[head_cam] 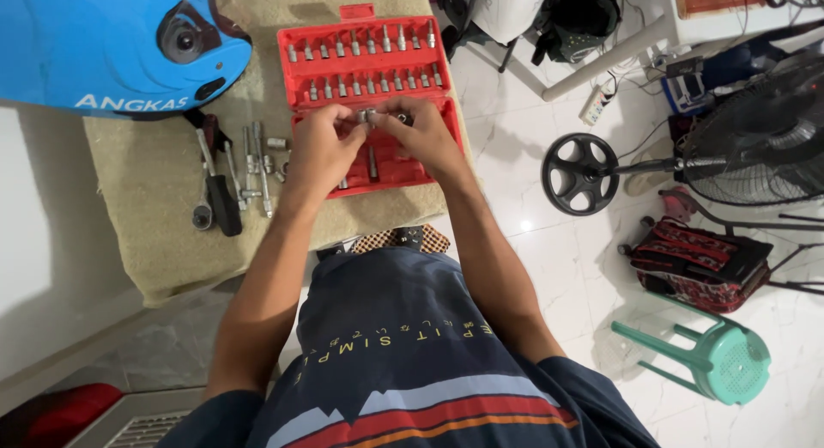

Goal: The person picks up a red tool case and a white helmet from the floor, opens the case on a cushioned surface, and organizes various metal sockets and a ratchet handle into the designated slots of the tool case one at a time.

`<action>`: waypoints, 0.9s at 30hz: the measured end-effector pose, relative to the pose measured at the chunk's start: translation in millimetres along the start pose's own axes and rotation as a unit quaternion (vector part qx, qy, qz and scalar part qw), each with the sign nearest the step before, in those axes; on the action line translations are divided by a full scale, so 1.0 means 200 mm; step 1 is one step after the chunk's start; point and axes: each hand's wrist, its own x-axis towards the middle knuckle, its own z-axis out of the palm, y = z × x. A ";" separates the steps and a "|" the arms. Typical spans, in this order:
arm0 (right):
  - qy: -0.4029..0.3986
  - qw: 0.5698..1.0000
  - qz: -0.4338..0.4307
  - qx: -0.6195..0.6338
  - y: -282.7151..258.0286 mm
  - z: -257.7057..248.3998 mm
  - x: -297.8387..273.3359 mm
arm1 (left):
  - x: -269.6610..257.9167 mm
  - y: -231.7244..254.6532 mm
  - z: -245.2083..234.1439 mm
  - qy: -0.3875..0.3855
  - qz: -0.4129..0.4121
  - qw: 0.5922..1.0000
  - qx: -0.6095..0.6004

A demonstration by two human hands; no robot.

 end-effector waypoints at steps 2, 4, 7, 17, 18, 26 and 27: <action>-0.068 0.994 0.023 0.080 -0.06 0.05 -0.01 | -0.03 -0.01 -0.07 -0.001 0.036 0.999 -0.017; -0.122 0.985 0.051 0.115 -0.11 0.12 -0.02 | -0.09 -0.02 -0.14 -0.005 0.027 0.999 -0.044; -0.190 0.972 0.077 0.111 -0.15 0.24 0.00 | -0.16 -0.05 -0.27 -0.007 -0.036 0.996 -0.083; -0.124 0.922 -0.252 -0.267 -0.08 0.62 0.07 | -0.29 -0.27 -0.51 0.106 -0.044 0.981 0.155; -0.114 0.912 -0.286 -0.271 -0.06 0.65 0.07 | -0.28 -0.31 -0.49 0.113 -0.024 0.977 0.178; -0.073 0.893 -0.298 -0.330 -0.07 0.79 0.04 | -0.28 -0.37 -0.47 0.124 0.076 0.973 0.181; -0.069 0.894 -0.291 -0.334 -0.08 0.80 0.04 | -0.28 -0.37 -0.48 0.123 0.080 0.973 0.178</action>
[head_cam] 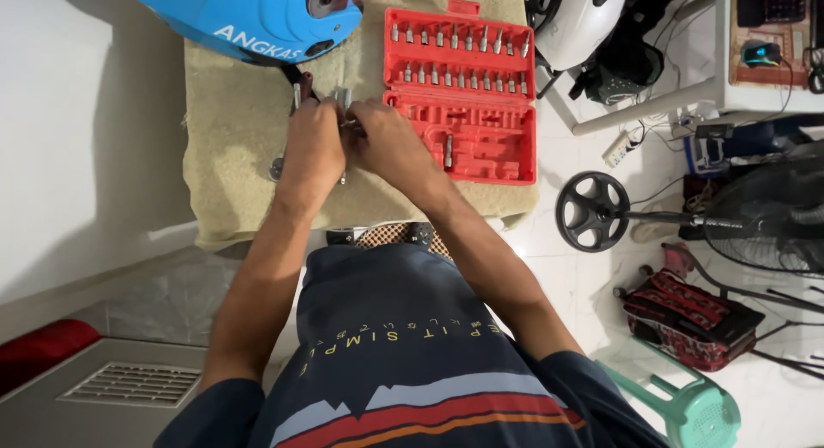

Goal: The person picks up a red tool case and a white helmet from the floor, opens the case on a cushioned surface, and organizes various metal sockets and a ratchet handle into the designated slots of the tool case one at a time.

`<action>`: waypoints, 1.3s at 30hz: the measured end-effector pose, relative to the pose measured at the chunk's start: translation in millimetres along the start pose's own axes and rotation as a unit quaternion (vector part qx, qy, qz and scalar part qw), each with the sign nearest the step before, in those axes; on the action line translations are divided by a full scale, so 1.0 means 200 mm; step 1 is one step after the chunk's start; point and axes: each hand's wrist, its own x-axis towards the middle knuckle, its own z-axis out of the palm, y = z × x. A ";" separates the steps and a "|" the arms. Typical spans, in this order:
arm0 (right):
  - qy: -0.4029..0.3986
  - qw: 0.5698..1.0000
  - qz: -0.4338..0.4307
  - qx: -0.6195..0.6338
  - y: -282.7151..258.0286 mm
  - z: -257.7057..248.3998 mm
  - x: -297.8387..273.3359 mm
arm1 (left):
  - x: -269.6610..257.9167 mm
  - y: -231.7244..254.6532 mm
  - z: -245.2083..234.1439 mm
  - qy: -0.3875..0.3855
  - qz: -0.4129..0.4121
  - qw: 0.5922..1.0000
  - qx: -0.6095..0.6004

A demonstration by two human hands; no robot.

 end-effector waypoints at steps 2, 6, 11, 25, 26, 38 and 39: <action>0.005 1.000 -0.008 0.025 -0.03 -0.02 -0.01 | 0.00 0.01 -0.03 -0.003 0.006 1.000 -0.013; 0.016 0.999 0.020 0.027 -0.11 -0.04 -0.04 | 0.00 0.02 -0.09 -0.053 -0.028 0.997 -0.053; 0.035 0.998 0.061 0.004 -0.20 -0.06 -0.11 | -0.03 0.02 -0.16 -0.079 -0.023 0.995 -0.049; 0.083 0.986 0.103 0.100 -0.21 -0.10 -0.26 | -0.06 0.04 -0.23 -0.068 0.066 0.994 -0.063; 0.087 0.986 0.103 0.096 -0.20 -0.11 -0.27 | -0.05 0.05 -0.23 -0.068 0.067 0.993 -0.070; 0.218 0.965 0.143 -0.017 0.29 -0.53 -0.41 | 0.09 0.23 0.00 -0.012 0.079 0.996 -0.045; 0.232 0.962 0.142 -0.035 0.35 -0.58 -0.41 | 0.12 0.25 0.03 0.000 0.084 0.996 -0.037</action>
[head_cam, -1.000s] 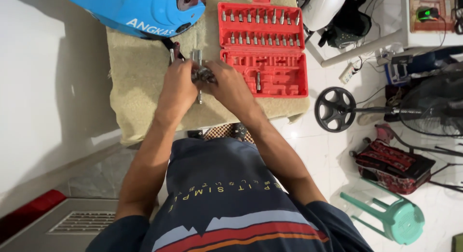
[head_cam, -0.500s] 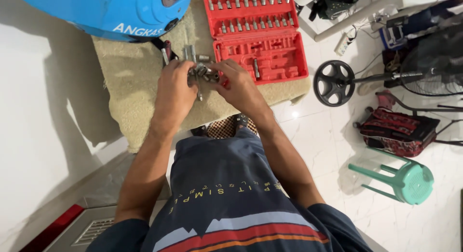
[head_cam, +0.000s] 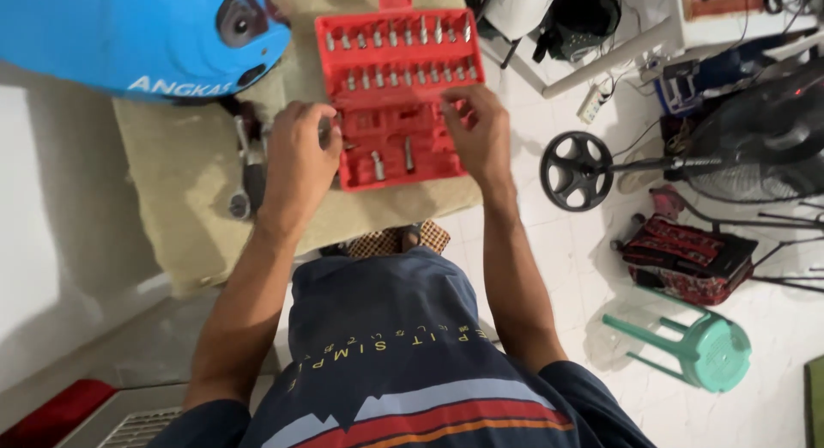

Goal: The person picks up a red tool case and a white helmet from the floor, opens the case on a cushioned surface, and organizes various metal sockets and a ratchet handle into the designated slots of the tool case one at a time.

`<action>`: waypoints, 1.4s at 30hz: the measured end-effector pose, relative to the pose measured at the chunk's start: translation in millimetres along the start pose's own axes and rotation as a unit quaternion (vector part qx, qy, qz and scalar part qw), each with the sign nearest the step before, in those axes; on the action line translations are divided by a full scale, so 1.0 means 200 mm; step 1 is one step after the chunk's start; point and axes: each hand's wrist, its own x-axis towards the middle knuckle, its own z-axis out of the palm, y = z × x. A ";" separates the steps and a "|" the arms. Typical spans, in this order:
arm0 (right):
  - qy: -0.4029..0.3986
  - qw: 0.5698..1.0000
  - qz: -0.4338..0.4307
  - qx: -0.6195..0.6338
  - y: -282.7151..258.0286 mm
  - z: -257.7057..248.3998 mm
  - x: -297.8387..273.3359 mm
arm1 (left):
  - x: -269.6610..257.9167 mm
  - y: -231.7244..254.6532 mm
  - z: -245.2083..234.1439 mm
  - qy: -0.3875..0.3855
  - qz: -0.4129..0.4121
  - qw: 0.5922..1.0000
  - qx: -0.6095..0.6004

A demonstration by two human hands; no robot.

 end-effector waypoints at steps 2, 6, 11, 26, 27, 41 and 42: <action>0.010 1.000 0.021 0.005 0.12 -0.06 0.08 | 0.04 0.01 0.07 0.001 -0.017 1.000 0.023; 0.010 0.999 0.042 0.006 0.37 -0.13 0.24 | 0.14 -0.02 0.22 0.008 -0.041 0.998 0.042; -0.057 0.997 0.004 0.057 0.58 -0.12 0.40 | 0.24 -0.09 0.31 0.024 -0.080 0.995 0.056; -0.117 0.988 0.031 0.101 0.78 0.02 0.69 | 0.36 0.12 0.62 0.001 -0.016 0.985 0.173; -0.130 0.983 0.062 0.109 0.79 0.02 0.69 | 0.37 0.15 0.65 -0.004 -0.002 0.985 0.171; -0.108 0.993 -0.045 0.002 0.74 0.00 0.67 | 0.58 0.28 0.94 -0.066 0.042 0.982 0.171; -0.112 0.993 -0.036 -0.021 0.73 0.01 0.67 | 0.60 0.27 0.93 -0.063 0.036 0.985 0.159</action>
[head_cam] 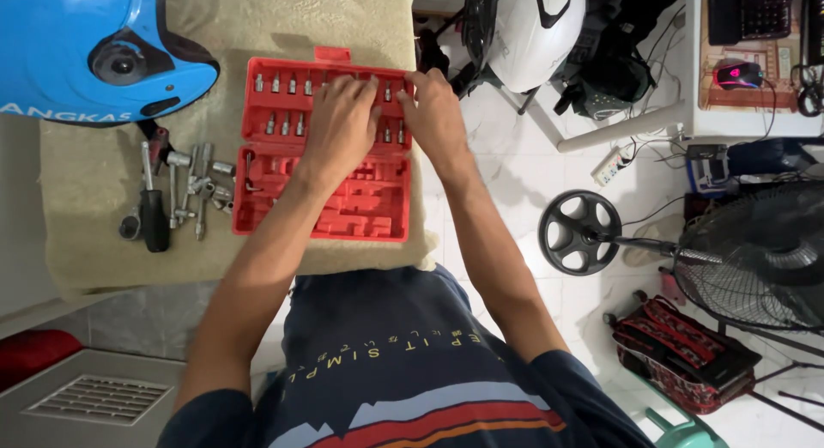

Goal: The person picks up a red tool case and a white helmet from the floor, opens the case on a cushioned surface, and organizes various metal sockets and a ratchet handle into the designated slots of the tool case one at a time.

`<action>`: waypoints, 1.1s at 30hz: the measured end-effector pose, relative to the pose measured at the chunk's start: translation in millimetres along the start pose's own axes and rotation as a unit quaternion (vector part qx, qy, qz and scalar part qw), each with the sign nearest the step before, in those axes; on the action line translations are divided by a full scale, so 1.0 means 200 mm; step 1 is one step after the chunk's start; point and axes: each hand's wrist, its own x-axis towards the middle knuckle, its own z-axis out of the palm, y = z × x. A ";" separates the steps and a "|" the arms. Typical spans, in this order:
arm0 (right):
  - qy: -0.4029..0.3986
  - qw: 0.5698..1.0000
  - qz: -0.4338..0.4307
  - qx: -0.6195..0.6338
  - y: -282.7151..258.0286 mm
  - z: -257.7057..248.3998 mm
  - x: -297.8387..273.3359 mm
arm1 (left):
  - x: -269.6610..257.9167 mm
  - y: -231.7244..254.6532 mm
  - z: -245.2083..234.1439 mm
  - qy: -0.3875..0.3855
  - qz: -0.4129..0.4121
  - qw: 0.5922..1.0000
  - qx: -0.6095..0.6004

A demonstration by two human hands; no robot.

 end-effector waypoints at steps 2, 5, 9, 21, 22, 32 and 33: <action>0.015 0.999 -0.016 -0.027 -0.02 0.01 0.00 | 0.05 -0.01 0.00 0.010 -0.020 1.000 -0.016; 0.001 0.998 0.001 -0.066 -0.06 0.03 0.00 | 0.13 -0.03 0.01 0.017 -0.050 0.998 -0.030; -0.001 0.989 0.039 -0.143 -0.13 0.08 0.02 | 0.17 -0.09 0.03 0.064 -0.049 0.993 -0.082; 0.031 0.971 0.145 -0.187 -0.12 0.16 0.13 | 0.11 -0.11 -0.03 0.069 -0.070 0.980 -0.174; 0.042 0.974 0.138 -0.177 -0.11 0.17 0.12 | 0.11 -0.11 -0.02 0.069 -0.085 0.976 -0.189; 0.099 0.991 0.078 0.042 0.01 0.12 0.02 | 0.12 -0.21 -0.03 0.056 -0.148 0.933 -0.322; 0.084 0.989 0.090 0.077 0.01 0.11 0.00 | 0.10 -0.22 -0.04 0.048 -0.152 0.926 -0.342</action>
